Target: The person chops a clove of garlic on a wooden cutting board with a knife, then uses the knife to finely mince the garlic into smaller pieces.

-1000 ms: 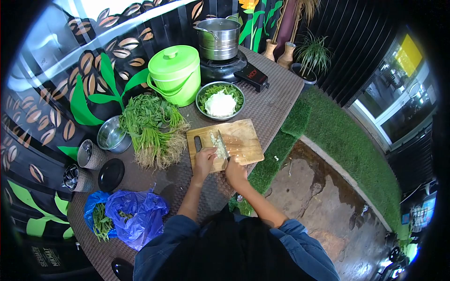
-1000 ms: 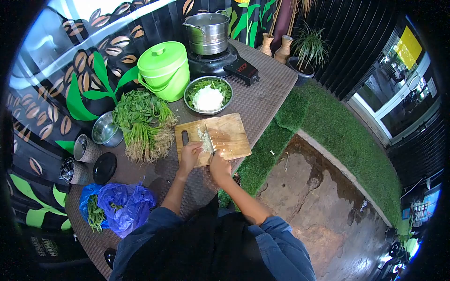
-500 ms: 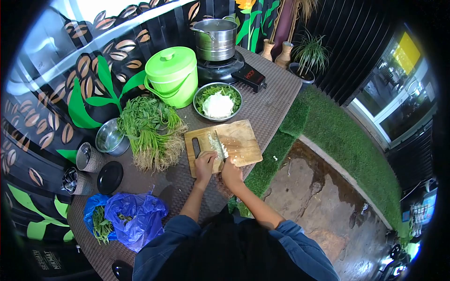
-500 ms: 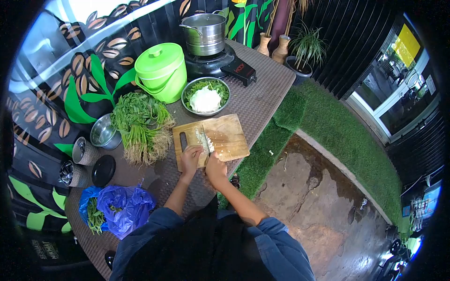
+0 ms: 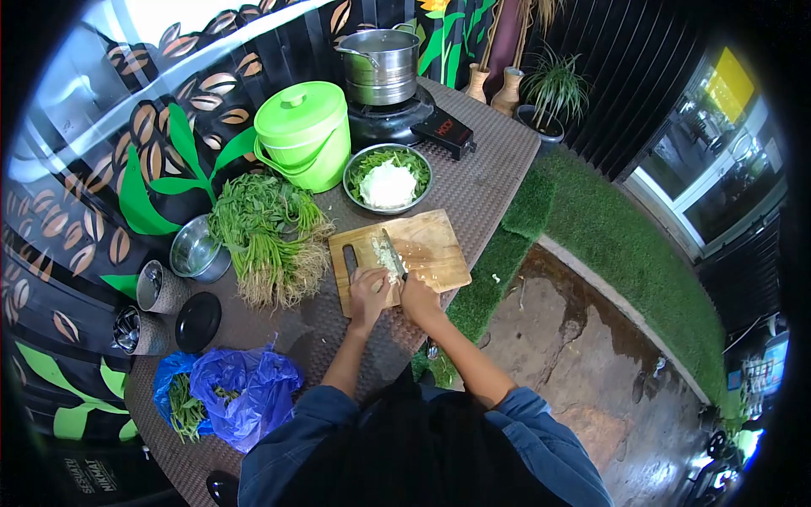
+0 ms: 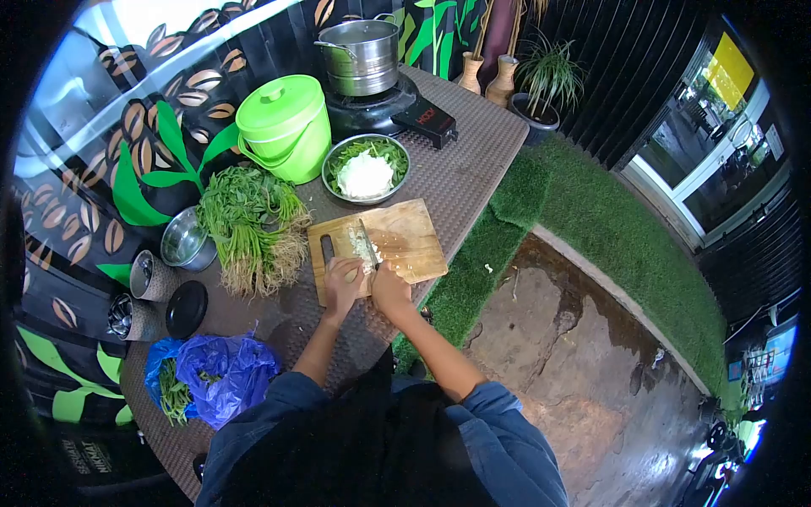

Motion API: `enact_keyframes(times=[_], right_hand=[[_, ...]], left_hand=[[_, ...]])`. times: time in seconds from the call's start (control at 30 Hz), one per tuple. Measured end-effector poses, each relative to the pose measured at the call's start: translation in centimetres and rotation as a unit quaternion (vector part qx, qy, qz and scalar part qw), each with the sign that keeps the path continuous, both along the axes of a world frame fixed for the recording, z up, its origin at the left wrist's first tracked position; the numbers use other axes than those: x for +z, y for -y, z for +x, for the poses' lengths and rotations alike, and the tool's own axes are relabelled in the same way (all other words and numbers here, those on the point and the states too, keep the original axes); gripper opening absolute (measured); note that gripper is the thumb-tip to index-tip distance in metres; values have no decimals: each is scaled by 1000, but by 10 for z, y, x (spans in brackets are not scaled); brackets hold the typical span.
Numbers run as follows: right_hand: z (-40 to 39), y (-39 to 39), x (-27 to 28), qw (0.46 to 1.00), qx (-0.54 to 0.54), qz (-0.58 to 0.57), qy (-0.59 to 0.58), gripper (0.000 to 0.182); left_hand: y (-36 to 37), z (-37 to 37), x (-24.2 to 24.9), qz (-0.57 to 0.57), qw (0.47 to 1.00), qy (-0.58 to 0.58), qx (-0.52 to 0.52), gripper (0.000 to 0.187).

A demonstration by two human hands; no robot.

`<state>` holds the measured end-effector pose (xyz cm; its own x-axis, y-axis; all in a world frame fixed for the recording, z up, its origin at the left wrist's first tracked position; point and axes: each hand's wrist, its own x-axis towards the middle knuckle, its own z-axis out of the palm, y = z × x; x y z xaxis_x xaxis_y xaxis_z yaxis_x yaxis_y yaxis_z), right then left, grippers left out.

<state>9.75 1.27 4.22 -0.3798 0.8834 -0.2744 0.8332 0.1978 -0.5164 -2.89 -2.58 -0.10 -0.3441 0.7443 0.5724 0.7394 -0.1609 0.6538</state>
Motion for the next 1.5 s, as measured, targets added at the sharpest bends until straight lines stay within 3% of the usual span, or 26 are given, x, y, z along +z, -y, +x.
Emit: enact_keyframes(times=[0.13, 0.2, 0.37, 0.57, 0.73, 0.8, 0.9, 1.1, 1.2, 1.3, 1.5], right_hand=[[6, 1, 8, 999, 32, 1, 12, 39], [3, 21, 7, 1000, -24, -8, 4, 37], [-7, 19, -18, 999, -23, 46, 8, 30], [15, -9, 8, 992, 89, 79, 43, 30], [36, -13, 3, 990, 101, 98, 34, 27], [36, -7, -16, 974, 97, 199, 50, 23], [28, -13, -19, 988, 96, 119, 33, 24], [32, -15, 0, 988, 109, 110, 20, 21], [20, 9, -10, 995, 24, 84, 43, 29], [15, -6, -34, 992, 62, 111, 10, 30], [16, -3, 4, 996, 70, 45, 8, 34]], left_hand=[[1, -1, -1, 1, 1000, 30, -7, 14], [0, -1, -1, -16, 999, 51, -2, 13], [1, 1, 2, -10, 999, 41, -1, 11], [1, 0, -2, -28, 997, 72, -2, 12], [1, 1, 6, -44, 997, 64, 1, 12], [0, 2, 6, -39, 998, 48, 3, 12], [0, 3, 5, -33, 998, 44, 9, 11], [0, 2, 7, -3, 1000, -3, 18, 11], [0, 3, 7, -14, 1000, 17, 14, 11], [0, 3, 6, -21, 999, 30, 8, 10], [1, 0, 2, -24, 998, 63, 3, 10]])
